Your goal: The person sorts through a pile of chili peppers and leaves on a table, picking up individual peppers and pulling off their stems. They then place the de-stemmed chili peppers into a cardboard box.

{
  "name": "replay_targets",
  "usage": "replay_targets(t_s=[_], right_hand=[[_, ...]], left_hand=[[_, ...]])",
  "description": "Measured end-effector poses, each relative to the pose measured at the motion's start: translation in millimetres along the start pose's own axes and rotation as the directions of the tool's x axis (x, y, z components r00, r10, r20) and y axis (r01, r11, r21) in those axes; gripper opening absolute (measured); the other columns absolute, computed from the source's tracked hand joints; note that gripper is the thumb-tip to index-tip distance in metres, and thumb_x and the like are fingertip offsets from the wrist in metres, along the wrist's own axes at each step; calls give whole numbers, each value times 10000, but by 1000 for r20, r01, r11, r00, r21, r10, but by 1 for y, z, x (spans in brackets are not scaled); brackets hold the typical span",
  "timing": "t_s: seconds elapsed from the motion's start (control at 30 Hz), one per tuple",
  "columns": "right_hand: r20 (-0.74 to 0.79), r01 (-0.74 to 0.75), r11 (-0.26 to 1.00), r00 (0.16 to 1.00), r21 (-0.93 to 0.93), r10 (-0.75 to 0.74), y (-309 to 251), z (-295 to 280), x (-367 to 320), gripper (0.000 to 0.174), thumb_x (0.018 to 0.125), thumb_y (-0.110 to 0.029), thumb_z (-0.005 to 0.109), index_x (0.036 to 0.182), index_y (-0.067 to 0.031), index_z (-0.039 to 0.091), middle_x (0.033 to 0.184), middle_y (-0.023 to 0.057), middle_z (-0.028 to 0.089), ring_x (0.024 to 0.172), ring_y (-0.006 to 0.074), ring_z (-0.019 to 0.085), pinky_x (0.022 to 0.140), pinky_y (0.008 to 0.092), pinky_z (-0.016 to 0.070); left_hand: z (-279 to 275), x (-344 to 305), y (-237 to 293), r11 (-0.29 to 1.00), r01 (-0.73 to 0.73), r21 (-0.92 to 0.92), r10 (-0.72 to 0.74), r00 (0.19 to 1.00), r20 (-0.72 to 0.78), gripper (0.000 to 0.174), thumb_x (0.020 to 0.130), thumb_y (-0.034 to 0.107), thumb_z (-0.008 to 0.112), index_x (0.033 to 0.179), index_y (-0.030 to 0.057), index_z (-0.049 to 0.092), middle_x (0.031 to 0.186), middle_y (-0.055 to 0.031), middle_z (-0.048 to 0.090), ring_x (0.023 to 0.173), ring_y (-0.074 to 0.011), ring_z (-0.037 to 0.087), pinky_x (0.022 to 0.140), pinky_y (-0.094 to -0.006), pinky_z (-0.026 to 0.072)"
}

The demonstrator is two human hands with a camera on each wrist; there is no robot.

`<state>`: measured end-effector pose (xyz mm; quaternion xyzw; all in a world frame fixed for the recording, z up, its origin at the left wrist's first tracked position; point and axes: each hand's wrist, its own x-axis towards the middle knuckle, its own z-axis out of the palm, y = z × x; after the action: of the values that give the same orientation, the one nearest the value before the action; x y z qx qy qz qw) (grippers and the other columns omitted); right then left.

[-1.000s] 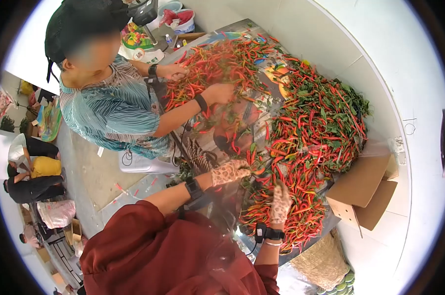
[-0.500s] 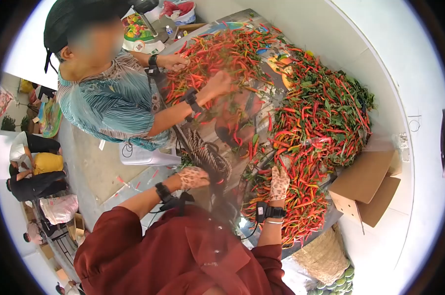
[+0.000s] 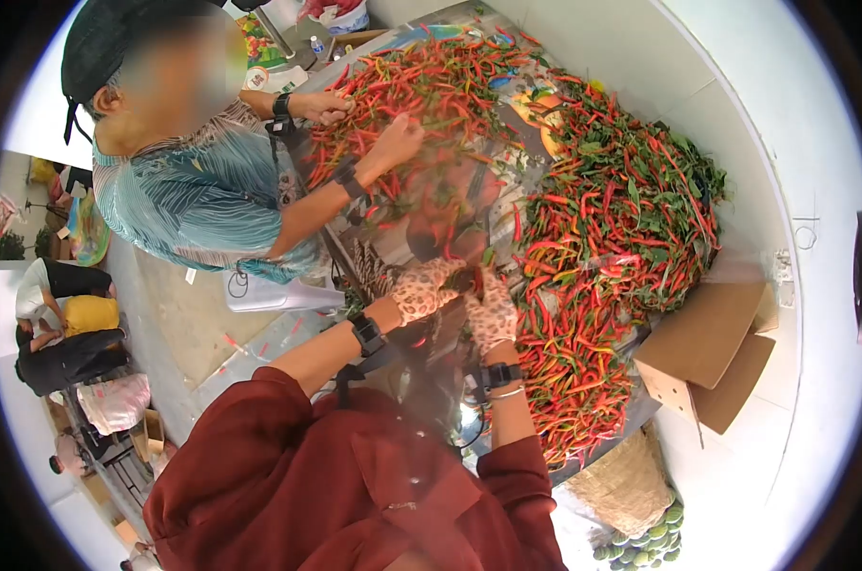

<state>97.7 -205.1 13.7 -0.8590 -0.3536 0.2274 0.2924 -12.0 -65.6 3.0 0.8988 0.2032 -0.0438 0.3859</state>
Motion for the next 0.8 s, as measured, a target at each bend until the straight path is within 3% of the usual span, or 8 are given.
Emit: replay_targets(t_s=[0.07, 0.27, 0.33, 0.4, 0.47, 0.57, 0.73, 0.8], right_hand=[[108, -66, 997, 992, -32, 69, 3, 12, 6, 526, 826, -192, 606, 1327, -96, 475, 1287, 160, 533, 1180, 316, 505, 992, 387, 407], [-67, -38, 998, 997, -41, 35, 23, 18, -2, 383, 837, -220, 595, 1187, -68, 563, 1126, 163, 615, 1060, 334, 570, 922, 401, 445], [0, -155, 987, 988, 32, 155, 17, -4, -9, 351, 847, -220, 587, 1155, -53, 578, 1104, 168, 620, 1038, 337, 576, 901, 404, 451], [-56, -114, 991, 991, 67, 118, 29, -7, -12, 310, 852, -212, 585, 1111, -42, 596, 1081, 167, 626, 1014, 335, 583, 885, 400, 456], [-7, -238, 960, 970, 147, 241, 29, -14, -14, 295, 855, -204, 587, 1095, -34, 604, 1076, 165, 629, 1003, 330, 589, 877, 395, 462], [-83, -156, 986, 984, 58, 160, 39, -5, -10, 303, 857, -200, 590, 1108, -31, 608, 1101, 166, 627, 1016, 326, 591, 878, 389, 467], [-142, -56, 993, 987, 105, 71, 28, 7, 5, 324, 854, -187, 586, 1147, -48, 598, 1130, 167, 619, 1036, 327, 587, 887, 390, 469], [-42, -33, 996, 999, -88, 29, 24, 13, 13, 351, 854, -208, 581, 1173, -63, 585, 1149, 155, 614, 1062, 315, 579, 904, 391, 461]], left_hand=[[8, 8, -1, 996, -54, 67, 54, 998, -11, 559, 858, 231, 602, 1366, 97, 414, 1196, -193, 537, 1106, -342, 520, 931, -393, 436], [24, 12, -20, 996, -80, 42, 79, 997, 24, 406, 852, 81, 546, 1256, 92, 513, 1177, -134, 550, 1035, -318, 544, 873, -391, 456], [45, 13, -39, 973, -188, 135, 195, 980, -44, 342, 856, 91, 515, 1195, 123, 549, 1157, -98, 560, 1013, -280, 550, 831, -380, 464], [41, 13, -39, 906, -198, 375, 152, 977, 148, 313, 857, 154, 506, 1163, 152, 570, 1131, -74, 568, 1006, -254, 550, 800, -364, 464], [36, 1, -46, 859, -313, 405, 336, 942, 16, 219, 864, 128, 526, 1071, 90, 582, 1009, -123, 547, 952, -284, 562, 800, -385, 467], [36, -5, -60, 933, -271, 236, 232, 956, 182, 171, 851, 121, 522, 1008, 82, 579, 1001, -97, 539, 927, -286, 560, 806, -373, 463], [54, -37, -103, 925, -371, -85, 367, 928, -62, 183, 821, 55, 496, 986, 62, 575, 944, -87, 569, 925, -247, 571, 814, -338, 465], [53, -40, -102, 912, -410, -35, 405, 910, -90, 192, 831, 37, 483, 997, 58, 577, 941, -85, 587, 942, -223, 576, 819, -320, 464]])
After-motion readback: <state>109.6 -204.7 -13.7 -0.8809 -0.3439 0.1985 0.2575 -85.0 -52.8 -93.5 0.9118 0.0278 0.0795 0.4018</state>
